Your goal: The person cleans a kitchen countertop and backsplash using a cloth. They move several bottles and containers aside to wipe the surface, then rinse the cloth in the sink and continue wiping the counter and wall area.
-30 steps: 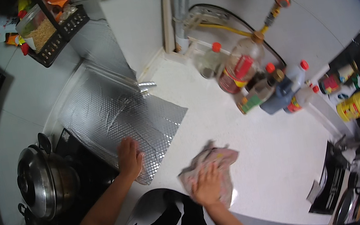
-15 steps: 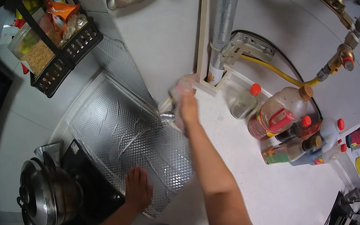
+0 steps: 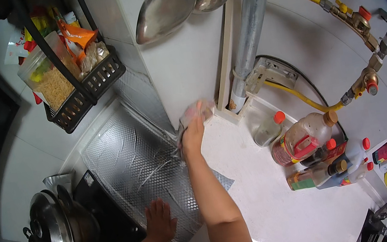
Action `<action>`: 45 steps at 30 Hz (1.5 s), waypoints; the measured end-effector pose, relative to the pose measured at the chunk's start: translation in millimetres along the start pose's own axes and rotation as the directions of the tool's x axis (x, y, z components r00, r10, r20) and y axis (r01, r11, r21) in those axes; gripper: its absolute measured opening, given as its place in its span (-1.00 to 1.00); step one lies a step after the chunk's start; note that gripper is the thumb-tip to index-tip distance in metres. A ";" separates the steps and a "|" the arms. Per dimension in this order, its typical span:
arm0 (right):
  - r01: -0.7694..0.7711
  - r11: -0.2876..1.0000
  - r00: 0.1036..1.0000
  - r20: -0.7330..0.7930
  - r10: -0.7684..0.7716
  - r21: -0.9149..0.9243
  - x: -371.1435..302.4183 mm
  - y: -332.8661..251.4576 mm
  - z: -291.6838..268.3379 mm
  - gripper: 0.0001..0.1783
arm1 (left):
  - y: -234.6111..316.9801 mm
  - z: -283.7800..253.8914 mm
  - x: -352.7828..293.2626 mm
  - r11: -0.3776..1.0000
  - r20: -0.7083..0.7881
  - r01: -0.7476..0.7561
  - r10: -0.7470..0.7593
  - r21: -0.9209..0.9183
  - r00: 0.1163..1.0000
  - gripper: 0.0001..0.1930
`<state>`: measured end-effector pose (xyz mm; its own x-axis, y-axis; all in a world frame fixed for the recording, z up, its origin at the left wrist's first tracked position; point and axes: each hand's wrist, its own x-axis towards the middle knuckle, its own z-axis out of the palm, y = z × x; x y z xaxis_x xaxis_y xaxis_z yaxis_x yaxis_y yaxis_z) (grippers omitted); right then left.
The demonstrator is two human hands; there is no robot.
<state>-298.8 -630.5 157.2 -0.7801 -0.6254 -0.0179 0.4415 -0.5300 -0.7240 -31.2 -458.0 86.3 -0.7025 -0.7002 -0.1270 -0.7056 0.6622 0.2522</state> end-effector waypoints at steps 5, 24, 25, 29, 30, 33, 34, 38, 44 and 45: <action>0.652 0.673 0.750 0.425 -0.507 -0.348 29.3 -115.7 101.3 -0.40 | 1.1 -8.6 0.3 0.999 0.037 0.022 -0.021 -0.038 0.999 -0.30; 0.606 0.549 0.795 0.445 -0.412 -0.575 4.3 -102.8 111.6 -0.26 | 0.2 -12.5 -0.4 0.998 0.142 0.063 -0.061 -0.014 0.988 -0.28; 0.620 0.544 0.785 0.425 -0.451 -0.566 18.3 -112.1 119.9 -0.26 | 0.9 -12.1 0.9 0.998 0.141 0.065 -0.061 -0.022 0.988 -0.28; 0.586 0.555 0.804 0.337 -0.490 -0.591 80.1 -132.8 124.4 -0.28 | -4.2 2.4 -4.7 0.999 0.011 0.026 -0.026 0.029 1.000 -0.29; 0.577 0.562 0.809 0.321 -0.493 -0.592 96.6 -139.3 122.4 -0.28 | -4.2 2.9 -4.8 1.000 0.000 0.019 -0.019 0.014 1.000 -0.29; 0.582 0.575 0.807 0.320 -0.496 -0.576 124.5 -138.6 107.6 -0.30 | 0.6 0.8 -3.6 1.000 -0.008 0.001 -0.001 -0.008 1.000 -0.29; 0.553 0.618 0.829 0.299 -0.472 -0.559 120.9 -129.7 106.3 -0.30 | 1.2 -2.3 -4.1 1.000 -0.014 0.005 -0.005 -0.007 1.000 -0.30; 0.376 0.756 0.923 0.147 -0.355 -0.536 71.2 -65.9 67.8 -0.34 | 0.9 -3.8 -0.9 0.999 0.064 0.042 -0.043 0.026 0.997 -0.29; 0.395 0.683 0.913 0.180 -0.366 -0.614 5.7 -52.1 75.2 -0.34 | 0.6 -6.0 -1.7 0.998 0.123 0.058 -0.056 -0.007 0.991 -0.28; 0.483 0.638 0.872 0.268 -0.409 -0.599 3.0 -71.0 92.5 -0.33 | 0.0 -7.3 -2.6 0.998 0.124 0.062 -0.059 -0.020 0.991 -0.28</action>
<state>-291.4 -647.7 272.3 -0.7421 -0.4824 0.4654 -0.3610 -0.2974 -0.8839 -28.6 -458.1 93.6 -0.6658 -0.6995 -0.2595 -0.7457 0.6123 0.2629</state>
